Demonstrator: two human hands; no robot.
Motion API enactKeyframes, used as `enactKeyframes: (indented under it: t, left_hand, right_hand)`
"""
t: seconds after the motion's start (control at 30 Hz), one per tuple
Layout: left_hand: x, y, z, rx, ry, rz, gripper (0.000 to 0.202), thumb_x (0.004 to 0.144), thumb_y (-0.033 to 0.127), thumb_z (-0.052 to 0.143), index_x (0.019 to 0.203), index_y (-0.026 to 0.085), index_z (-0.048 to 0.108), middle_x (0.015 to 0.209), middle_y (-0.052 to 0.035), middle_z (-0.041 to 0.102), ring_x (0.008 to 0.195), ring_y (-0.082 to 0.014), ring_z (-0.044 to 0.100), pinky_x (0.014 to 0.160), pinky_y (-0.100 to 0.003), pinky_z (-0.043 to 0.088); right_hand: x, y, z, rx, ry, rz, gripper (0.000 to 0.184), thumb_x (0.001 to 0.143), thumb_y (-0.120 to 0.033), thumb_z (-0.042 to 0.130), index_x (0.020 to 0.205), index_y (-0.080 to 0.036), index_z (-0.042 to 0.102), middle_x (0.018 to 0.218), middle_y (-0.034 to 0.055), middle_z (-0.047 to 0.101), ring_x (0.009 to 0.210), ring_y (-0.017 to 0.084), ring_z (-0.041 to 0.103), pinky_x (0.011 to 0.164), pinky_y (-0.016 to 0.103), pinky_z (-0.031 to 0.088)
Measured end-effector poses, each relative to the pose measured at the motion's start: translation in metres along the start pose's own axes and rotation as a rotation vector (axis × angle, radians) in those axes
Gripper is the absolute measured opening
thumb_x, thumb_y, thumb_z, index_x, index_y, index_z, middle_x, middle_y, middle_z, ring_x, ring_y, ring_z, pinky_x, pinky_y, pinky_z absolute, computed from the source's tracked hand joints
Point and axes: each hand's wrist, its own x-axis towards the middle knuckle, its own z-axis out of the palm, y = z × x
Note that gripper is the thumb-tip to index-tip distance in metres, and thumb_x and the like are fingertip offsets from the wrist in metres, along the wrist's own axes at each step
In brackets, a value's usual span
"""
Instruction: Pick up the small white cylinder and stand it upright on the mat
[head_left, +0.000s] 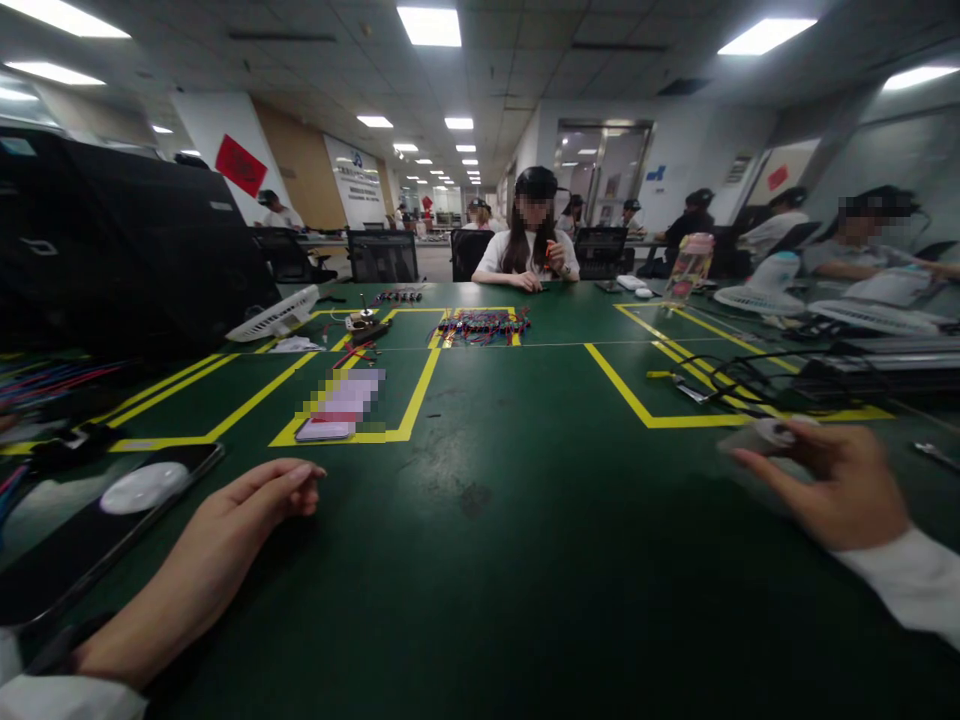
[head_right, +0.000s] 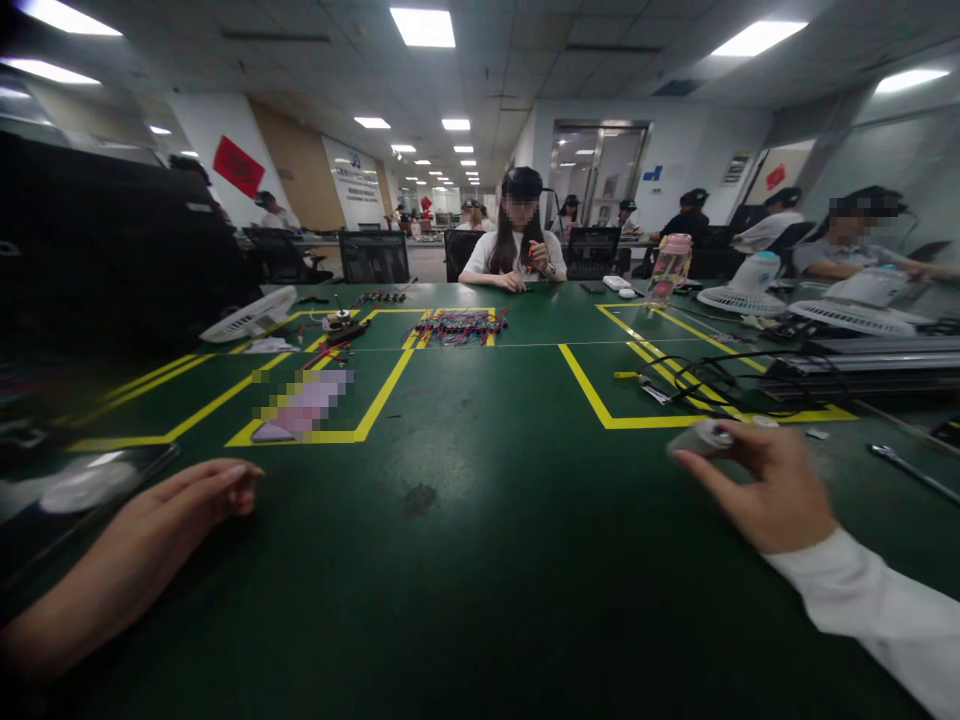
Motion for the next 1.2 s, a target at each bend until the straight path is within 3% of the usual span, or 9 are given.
enactKeyframes:
  t: [0.1,0.17,0.23,0.33,0.47,0.6,0.8,1.0,1.2]
  left_hand:
    - [0.001,-0.002,-0.003,-0.014,0.012,-0.011,0.022,0.076,0.04,0.068,0.088,0.022,0.068,0.072,0.0025,0.066,0.07,-0.0145,0.058,0.066,-0.022,0.048]
    - [0.001,-0.003,-0.005,-0.032,0.016,-0.018,0.022,0.075,0.04,0.069,0.087,0.022,0.068,0.071,0.0024,0.066,0.07,-0.0148,0.058,0.065,-0.023,0.048]
    - [0.0,-0.003,-0.007,-0.053,0.019,-0.024,0.022,0.074,0.04,0.07,0.087,0.022,0.068,0.071,0.0021,0.066,0.069,-0.0152,0.059,0.065,-0.023,0.049]
    - [0.0,-0.002,-0.007,-0.064,0.007,-0.031,0.023,0.074,0.04,0.07,0.087,0.022,0.069,0.072,0.0017,0.067,0.069,-0.0151,0.059,0.065,-0.023,0.049]
    - [-0.001,0.0,-0.006,-0.063,-0.001,-0.023,0.022,0.075,0.04,0.068,0.087,0.022,0.069,0.07,0.0014,0.066,0.068,-0.0151,0.058,0.064,-0.023,0.048]
    - [-0.001,-0.001,-0.005,-0.069,-0.008,-0.011,0.02,0.076,0.038,0.068,0.086,0.021,0.069,0.071,0.0013,0.066,0.068,-0.0151,0.058,0.064,-0.024,0.047]
    - [0.0,-0.001,-0.004,-0.055,-0.008,-0.006,0.019,0.077,0.039,0.067,0.085,0.022,0.069,0.07,0.0017,0.065,0.069,-0.0149,0.057,0.064,-0.023,0.046]
    - [-0.001,-0.003,-0.008,-0.075,-0.013,-0.016,0.019,0.078,0.038,0.066,0.087,0.022,0.068,0.071,0.0021,0.066,0.069,-0.0151,0.057,0.065,-0.023,0.047]
    - [-0.001,-0.001,-0.007,-0.068,0.001,-0.029,0.021,0.076,0.038,0.067,0.087,0.021,0.069,0.07,0.0012,0.066,0.069,-0.0159,0.058,0.065,-0.025,0.047]
  right_hand:
    - [0.001,-0.094,0.046,0.377,-0.146,-0.246,0.048,0.079,-0.04,0.069,0.114,-0.016,0.046,0.106,0.0107,0.052,0.096,0.017,0.058,0.079,0.028,0.054]
    - [0.0,-0.145,0.071,0.522,-0.227,-0.338,0.045,0.081,-0.032,0.069,0.114,-0.017,0.043,0.107,0.0089,0.053,0.1,0.016,0.056,0.085,0.029,0.053]
    - [-0.002,-0.181,0.089,0.635,-0.279,-0.385,0.046,0.08,-0.031,0.069,0.114,-0.018,0.041,0.107,0.008,0.053,0.1,0.015,0.055,0.087,0.029,0.051]
    - [-0.005,-0.206,0.104,0.72,-0.397,-0.402,0.047,0.08,-0.031,0.069,0.115,-0.019,0.041,0.106,0.0068,0.054,0.096,0.013,0.055,0.085,0.028,0.051]
    - [-0.006,-0.211,0.105,0.682,-0.56,-0.34,0.048,0.077,-0.03,0.072,0.114,-0.02,0.044,0.105,0.0043,0.054,0.092,0.012,0.055,0.082,0.026,0.05]
    - [0.004,-0.212,0.095,0.754,-0.576,-0.241,0.059,0.075,-0.033,0.073,0.122,-0.019,0.04,0.112,0.0056,0.052,0.096,0.012,0.054,0.085,0.028,0.049]
    - [0.034,-0.224,0.083,0.682,-0.59,-0.319,0.01,0.085,-0.025,0.059,0.092,-0.018,0.063,0.108,0.0021,0.054,0.102,0.011,0.051,0.092,0.028,0.044]
    - [0.044,-0.212,0.078,0.708,-0.501,-0.207,0.013,0.088,-0.028,0.057,0.091,-0.017,0.064,0.101,0.0028,0.056,0.096,0.009,0.053,0.077,0.022,0.044]
    - [0.012,-0.178,0.083,0.576,-0.798,-0.23,0.014,0.087,-0.03,0.059,0.093,-0.02,0.068,0.106,0.0047,0.053,0.1,0.013,0.049,0.09,0.03,0.042]
